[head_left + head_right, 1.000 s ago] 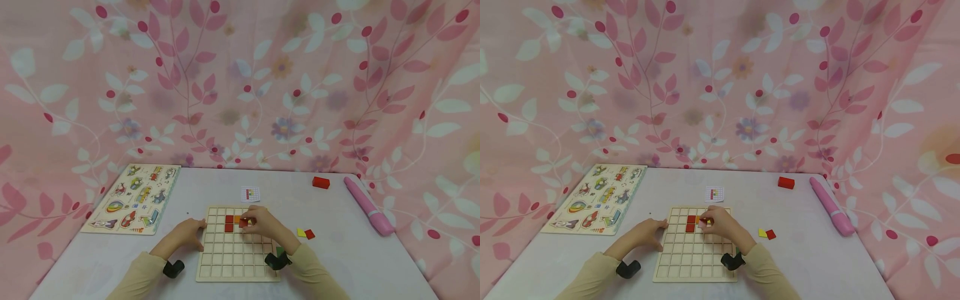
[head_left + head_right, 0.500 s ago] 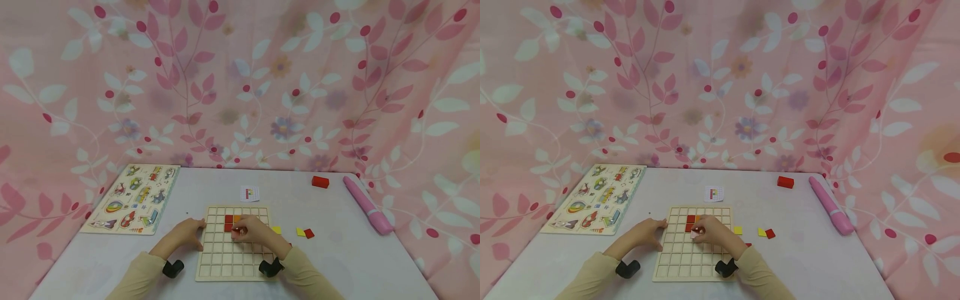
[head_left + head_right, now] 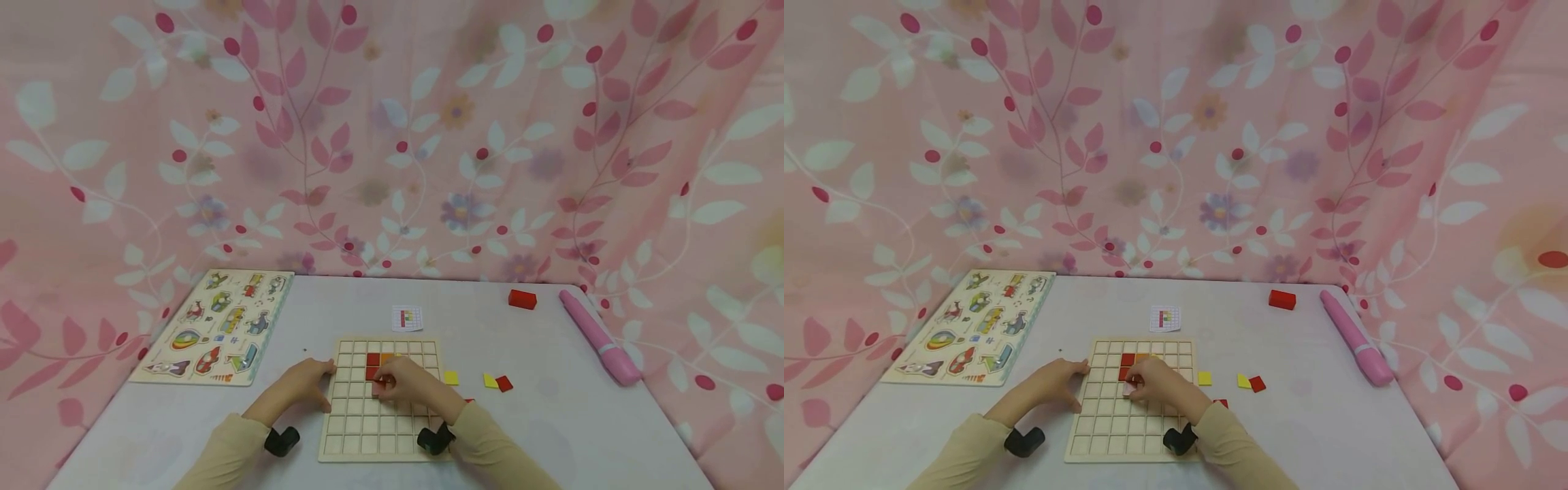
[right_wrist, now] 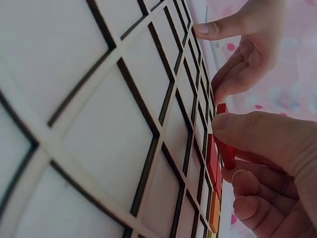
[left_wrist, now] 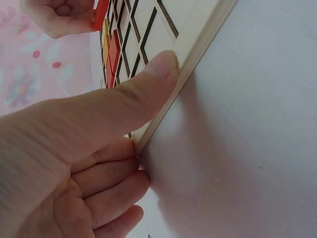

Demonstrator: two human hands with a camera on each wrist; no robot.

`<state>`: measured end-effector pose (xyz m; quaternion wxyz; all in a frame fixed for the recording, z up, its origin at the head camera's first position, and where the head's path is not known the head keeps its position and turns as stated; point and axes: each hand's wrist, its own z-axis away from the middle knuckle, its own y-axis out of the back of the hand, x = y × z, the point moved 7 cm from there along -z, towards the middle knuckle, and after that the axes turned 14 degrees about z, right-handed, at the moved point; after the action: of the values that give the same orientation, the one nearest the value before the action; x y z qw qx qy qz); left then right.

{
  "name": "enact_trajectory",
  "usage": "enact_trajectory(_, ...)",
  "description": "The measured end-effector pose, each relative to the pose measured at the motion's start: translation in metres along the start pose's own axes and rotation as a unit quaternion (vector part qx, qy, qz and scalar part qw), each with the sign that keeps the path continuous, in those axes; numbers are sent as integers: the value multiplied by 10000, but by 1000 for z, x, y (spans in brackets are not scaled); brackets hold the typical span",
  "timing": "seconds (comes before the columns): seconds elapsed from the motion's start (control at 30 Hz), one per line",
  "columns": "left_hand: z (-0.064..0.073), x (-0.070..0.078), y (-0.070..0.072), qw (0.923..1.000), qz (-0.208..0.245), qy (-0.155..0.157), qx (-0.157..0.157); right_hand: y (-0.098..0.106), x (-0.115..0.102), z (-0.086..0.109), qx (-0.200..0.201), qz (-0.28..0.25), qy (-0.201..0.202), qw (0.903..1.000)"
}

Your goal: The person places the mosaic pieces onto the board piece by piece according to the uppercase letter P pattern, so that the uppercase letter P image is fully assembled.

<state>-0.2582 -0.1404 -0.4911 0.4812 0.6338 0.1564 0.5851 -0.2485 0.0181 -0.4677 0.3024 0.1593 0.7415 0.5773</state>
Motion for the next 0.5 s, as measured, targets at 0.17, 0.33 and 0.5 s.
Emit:
enact_trajectory(0.17,-1,-1,-1,10000,8,0,9,-3,0,-4,-99,-130,-176,9997)
enact_trajectory(0.33,0,0,0,10000,34,30,28,-8,4,-7,-247,-289,-395,9985)
enact_trajectory(0.5,0,0,0,10000,24,68,21,-13,4,-10,-286,-269,-345,9986)
